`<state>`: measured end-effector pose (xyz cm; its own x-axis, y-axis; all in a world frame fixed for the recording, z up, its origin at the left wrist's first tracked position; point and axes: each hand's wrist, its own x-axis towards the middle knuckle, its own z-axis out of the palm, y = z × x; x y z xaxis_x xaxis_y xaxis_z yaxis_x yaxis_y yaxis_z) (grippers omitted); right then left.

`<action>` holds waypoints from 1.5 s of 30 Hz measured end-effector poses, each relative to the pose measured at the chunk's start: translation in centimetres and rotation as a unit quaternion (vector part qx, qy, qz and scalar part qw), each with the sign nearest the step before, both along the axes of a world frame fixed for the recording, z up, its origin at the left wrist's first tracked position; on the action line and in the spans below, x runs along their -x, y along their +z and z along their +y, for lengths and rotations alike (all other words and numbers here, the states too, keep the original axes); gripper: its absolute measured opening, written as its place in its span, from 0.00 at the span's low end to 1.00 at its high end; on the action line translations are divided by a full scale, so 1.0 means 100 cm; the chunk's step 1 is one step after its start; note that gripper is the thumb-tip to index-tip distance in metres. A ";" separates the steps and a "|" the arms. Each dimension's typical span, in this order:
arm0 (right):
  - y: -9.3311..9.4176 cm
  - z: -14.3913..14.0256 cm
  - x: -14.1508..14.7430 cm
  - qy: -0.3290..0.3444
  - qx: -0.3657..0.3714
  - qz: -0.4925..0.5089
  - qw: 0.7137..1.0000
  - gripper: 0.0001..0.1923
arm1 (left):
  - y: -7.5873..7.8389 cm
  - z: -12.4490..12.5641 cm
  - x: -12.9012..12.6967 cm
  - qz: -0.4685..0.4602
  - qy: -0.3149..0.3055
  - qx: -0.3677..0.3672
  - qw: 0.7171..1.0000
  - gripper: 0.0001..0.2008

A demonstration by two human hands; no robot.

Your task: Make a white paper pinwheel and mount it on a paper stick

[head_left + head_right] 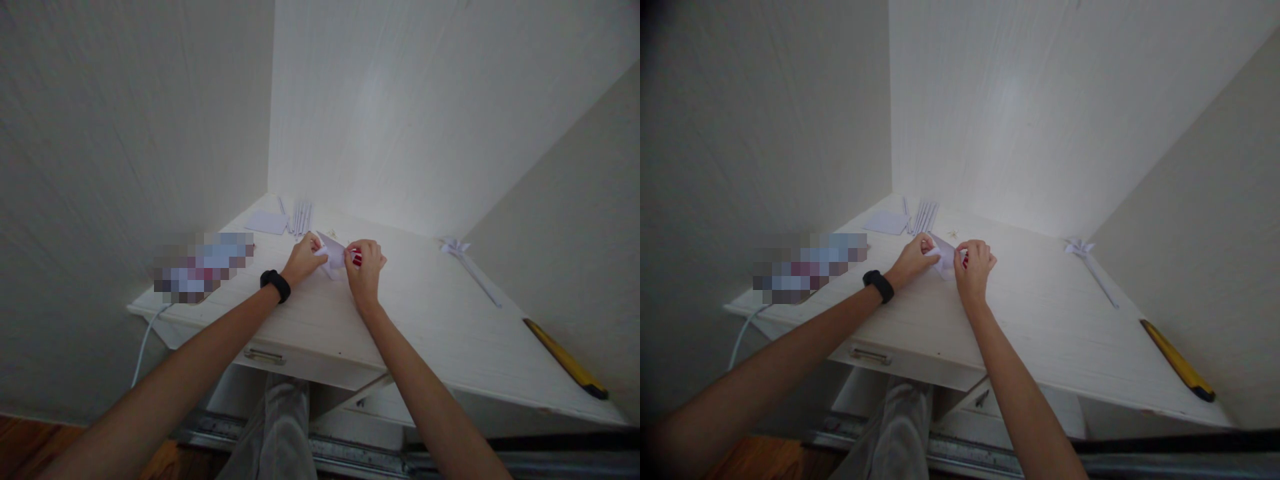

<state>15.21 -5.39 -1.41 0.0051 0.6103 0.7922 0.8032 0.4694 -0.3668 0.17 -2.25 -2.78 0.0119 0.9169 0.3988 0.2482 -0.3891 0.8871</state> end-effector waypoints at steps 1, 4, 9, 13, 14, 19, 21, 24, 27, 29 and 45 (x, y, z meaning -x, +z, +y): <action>0.000 0.000 0.000 0.003 0.001 -0.006 1.000 0.05 | 0.000 0.000 0.000 -0.001 -0.002 -0.002 1.000 0.12; 0.000 0.000 0.000 0.014 -0.002 -0.028 1.000 0.06 | 0.000 -0.001 0.000 -0.005 -0.007 -0.001 1.000 0.13; -0.001 0.001 -0.001 -0.004 0.005 -0.039 0.999 0.09 | 0.000 0.000 0.000 0.009 -0.009 -0.002 1.000 0.14; -0.001 0.000 -0.001 -0.016 0.014 -0.037 0.999 0.10 | 0.001 -0.001 0.000 0.015 -0.009 0.005 1.000 0.15; -0.001 0.000 -0.001 -0.021 0.013 -0.038 0.999 0.11 | 0.001 -0.002 0.000 0.016 -0.009 0.005 1.000 0.14; -0.002 0.001 -0.001 -0.055 -0.001 -0.060 0.997 0.10 | 0.001 -0.003 -0.001 -0.001 -0.026 -0.009 1.000 0.13; -0.002 0.002 -0.001 -0.059 -0.003 -0.067 0.996 0.09 | 0.001 -0.002 -0.001 -0.002 -0.026 -0.014 1.000 0.13; -0.002 0.002 0.000 -0.052 -0.001 -0.077 0.996 0.07 | 0.001 -0.002 -0.001 0.002 -0.020 -0.015 1.000 0.13; -0.003 0.002 0.001 -0.031 0.005 -0.086 0.996 0.05 | 0.001 -0.001 -0.001 -0.013 -0.020 -0.005 1.000 0.13; -0.004 0.001 0.001 -0.014 0.003 -0.089 0.996 0.05 | 0.000 0.001 -0.001 -0.025 -0.023 0.002 0.999 0.13; 0.005 -0.001 -0.003 0.185 0.044 0.032 0.981 0.17 | -0.005 0.007 0.000 -0.076 -0.032 0.011 0.997 0.15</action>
<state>15.50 -5.46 -0.87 -0.1815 0.6462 0.7413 0.5579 0.6884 -0.4635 0.21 -1.56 -3.27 0.0120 0.9251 0.3796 0.0850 -0.3792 0.9214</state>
